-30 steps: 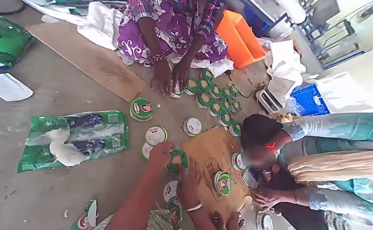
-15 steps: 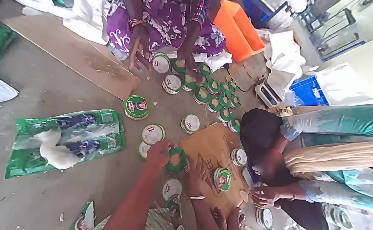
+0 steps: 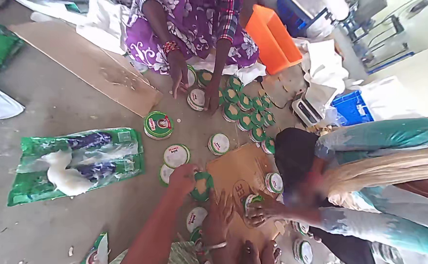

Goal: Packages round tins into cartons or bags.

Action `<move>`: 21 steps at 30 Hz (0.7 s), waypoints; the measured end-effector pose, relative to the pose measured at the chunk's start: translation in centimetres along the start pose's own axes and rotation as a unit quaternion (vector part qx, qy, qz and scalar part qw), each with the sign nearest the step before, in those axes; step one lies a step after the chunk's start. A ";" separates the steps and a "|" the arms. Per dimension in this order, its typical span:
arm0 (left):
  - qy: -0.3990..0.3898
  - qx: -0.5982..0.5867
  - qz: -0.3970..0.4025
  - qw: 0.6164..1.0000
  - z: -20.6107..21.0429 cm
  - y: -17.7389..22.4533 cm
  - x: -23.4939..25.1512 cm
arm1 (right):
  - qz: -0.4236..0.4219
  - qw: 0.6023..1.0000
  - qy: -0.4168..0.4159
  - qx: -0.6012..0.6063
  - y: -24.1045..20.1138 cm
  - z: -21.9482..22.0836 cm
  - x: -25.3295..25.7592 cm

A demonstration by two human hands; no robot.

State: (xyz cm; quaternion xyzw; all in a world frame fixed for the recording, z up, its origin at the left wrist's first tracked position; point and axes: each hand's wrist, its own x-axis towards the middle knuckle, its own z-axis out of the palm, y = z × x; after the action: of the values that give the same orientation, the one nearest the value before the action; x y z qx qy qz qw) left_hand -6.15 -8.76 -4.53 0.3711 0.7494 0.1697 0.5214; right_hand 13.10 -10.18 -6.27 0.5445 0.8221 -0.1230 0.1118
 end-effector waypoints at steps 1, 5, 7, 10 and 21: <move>0.002 -0.004 0.001 1.000 0.1 -0.1 0.0 | 0.010 1.000 -0.021 0.016 -0.7 -1.6 -1.1; 0.011 -0.036 0.017 0.999 0.2 -0.7 0.0 | 0.049 0.980 -0.086 0.170 -3.2 -8.4 -1.3; 0.010 -0.048 0.023 0.999 0.2 -1.1 0.2 | -0.010 0.975 0.080 0.206 -1.3 -1.4 1.0; 0.012 -0.057 0.024 0.998 0.3 -1.3 0.3 | -0.018 0.990 0.068 0.121 -2.9 1.3 3.0; -0.001 -0.054 0.003 0.999 0.1 -1.4 0.7 | -0.159 0.964 0.214 0.016 -2.9 4.2 0.2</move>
State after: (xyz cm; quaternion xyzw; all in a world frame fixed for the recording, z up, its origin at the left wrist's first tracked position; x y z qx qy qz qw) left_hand -6.69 -9.23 -5.91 0.3447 0.7380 0.2107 0.5406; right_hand 10.51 -12.42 -10.04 0.4223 0.9006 -0.0331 -0.0970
